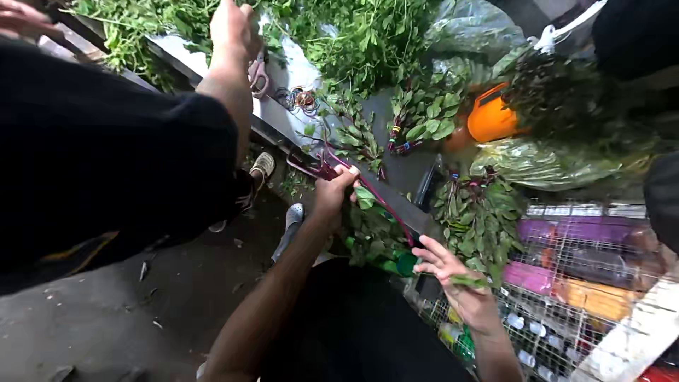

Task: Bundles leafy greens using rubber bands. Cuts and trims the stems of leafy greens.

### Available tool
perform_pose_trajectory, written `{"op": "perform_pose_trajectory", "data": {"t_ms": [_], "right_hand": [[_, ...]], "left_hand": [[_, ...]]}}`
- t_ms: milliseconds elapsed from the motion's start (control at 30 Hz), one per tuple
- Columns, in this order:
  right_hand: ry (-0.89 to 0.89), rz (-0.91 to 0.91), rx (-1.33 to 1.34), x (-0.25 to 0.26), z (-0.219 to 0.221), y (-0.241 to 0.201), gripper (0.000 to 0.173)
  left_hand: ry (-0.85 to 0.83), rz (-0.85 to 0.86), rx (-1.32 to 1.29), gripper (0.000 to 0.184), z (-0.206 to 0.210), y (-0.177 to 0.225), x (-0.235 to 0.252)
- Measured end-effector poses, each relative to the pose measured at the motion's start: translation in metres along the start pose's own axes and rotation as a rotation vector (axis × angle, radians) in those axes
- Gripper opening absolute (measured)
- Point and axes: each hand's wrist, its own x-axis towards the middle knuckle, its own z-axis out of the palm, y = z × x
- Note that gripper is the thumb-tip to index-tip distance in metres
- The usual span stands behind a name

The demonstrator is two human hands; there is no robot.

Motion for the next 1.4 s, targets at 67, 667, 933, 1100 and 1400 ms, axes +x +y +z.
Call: {"op": "perform_pose_trajectory", "data": {"t_ms": [67, 667, 933, 1100, 1400], "right_hand": [[0.008, 0.321, -0.447, -0.02, -0.016, 0.002, 0.03], [0.347, -0.568, -0.366, 0.074, -0.056, -0.122, 0.044], [-0.039, -0.234, -0.525, 0.114, 0.011, -0.113, 0.016], [-0.102, -0.094, -0.416, 0.136, 0.037, -0.081, 0.014], [-0.125, -0.065, -0.641, 0.14, 0.042, -0.059, 0.01]], "left_hand": [[-0.025, 0.002, 0.061, 0.014, 0.001, -0.005, -0.01], [-0.454, 0.192, 0.122, 0.027, -0.033, 0.013, -0.059], [-0.432, 0.312, 0.325, 0.021, -0.013, 0.038, -0.054], [-0.454, 0.278, 0.382, 0.018, 0.012, 0.038, -0.047], [-0.544, 0.195, 0.423, 0.019, 0.009, 0.018, -0.051]]}}
